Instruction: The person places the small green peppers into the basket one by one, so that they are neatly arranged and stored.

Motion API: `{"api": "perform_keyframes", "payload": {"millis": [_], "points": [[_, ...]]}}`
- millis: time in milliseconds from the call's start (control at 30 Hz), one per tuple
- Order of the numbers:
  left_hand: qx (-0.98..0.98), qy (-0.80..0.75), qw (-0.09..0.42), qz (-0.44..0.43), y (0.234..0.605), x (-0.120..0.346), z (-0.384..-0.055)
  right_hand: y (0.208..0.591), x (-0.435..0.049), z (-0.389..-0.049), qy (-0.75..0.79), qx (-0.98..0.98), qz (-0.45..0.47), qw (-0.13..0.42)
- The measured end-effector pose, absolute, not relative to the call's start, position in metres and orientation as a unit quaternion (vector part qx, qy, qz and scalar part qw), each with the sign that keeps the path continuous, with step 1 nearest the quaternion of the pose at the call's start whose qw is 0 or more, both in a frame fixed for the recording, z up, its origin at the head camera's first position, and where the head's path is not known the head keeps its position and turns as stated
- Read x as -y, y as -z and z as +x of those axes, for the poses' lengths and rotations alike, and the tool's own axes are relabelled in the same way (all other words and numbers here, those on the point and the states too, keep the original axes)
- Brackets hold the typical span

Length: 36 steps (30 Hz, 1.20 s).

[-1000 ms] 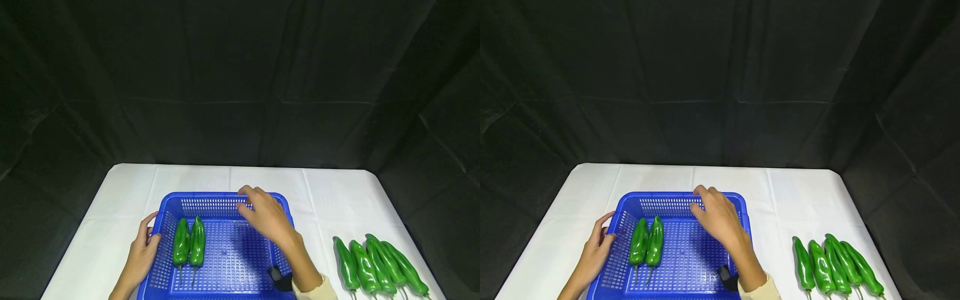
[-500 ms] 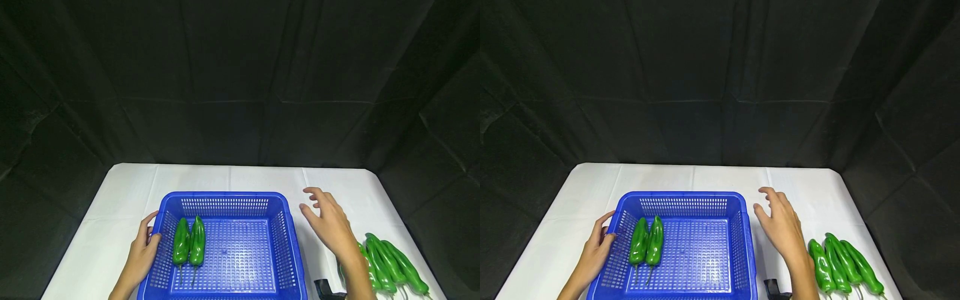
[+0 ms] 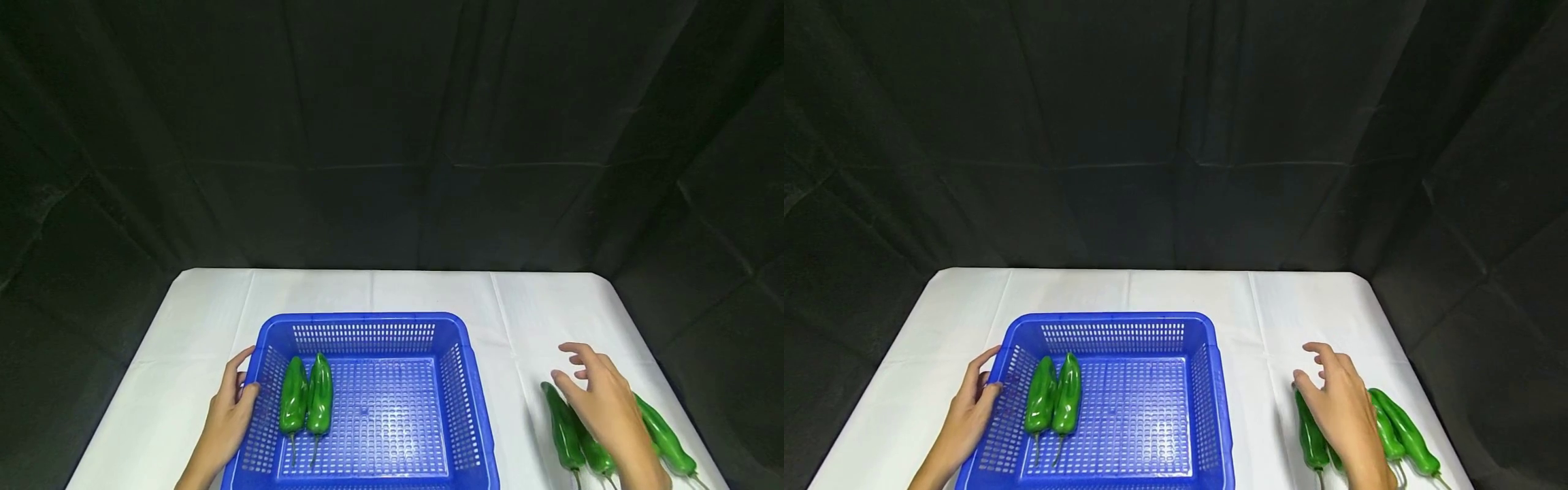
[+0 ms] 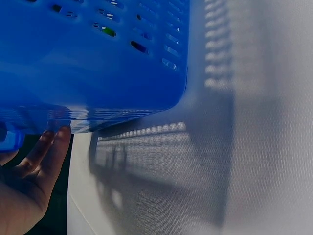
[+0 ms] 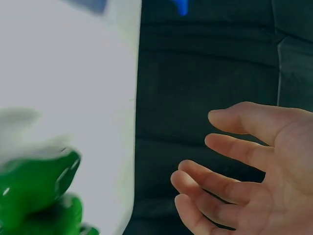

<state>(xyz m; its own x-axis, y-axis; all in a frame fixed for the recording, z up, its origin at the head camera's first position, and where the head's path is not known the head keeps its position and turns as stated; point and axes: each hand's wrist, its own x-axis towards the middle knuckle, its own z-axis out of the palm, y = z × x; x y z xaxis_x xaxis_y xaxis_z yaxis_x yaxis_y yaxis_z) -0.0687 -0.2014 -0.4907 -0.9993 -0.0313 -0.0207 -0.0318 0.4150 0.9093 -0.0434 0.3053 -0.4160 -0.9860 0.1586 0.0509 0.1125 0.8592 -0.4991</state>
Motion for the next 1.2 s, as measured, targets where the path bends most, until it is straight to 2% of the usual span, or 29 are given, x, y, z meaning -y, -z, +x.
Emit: {"api": "perform_keyframes", "payload": {"millis": [267, 767, 967, 1200], "points": [[-0.844, -0.536, -0.002, -0.019, 0.489, 0.202, -0.068, 0.435, -0.319, -0.031, -0.253, 0.962, -0.092, -0.041], [-0.838, -0.545, -0.011, -0.011, 0.49, 0.203, -0.068, 0.478, -0.315, -0.023, -0.23, 0.954, -0.154, -0.117], [-0.839, -0.545, -0.013, -0.008, 0.488, 0.202, -0.067, 0.491, -0.311, -0.023, -0.231, 0.95, -0.166, -0.128], [-0.838, -0.546, -0.011, -0.008, 0.488, 0.201, -0.067, 0.502, -0.308, -0.028, -0.216, 0.954, -0.198, -0.071]]}}
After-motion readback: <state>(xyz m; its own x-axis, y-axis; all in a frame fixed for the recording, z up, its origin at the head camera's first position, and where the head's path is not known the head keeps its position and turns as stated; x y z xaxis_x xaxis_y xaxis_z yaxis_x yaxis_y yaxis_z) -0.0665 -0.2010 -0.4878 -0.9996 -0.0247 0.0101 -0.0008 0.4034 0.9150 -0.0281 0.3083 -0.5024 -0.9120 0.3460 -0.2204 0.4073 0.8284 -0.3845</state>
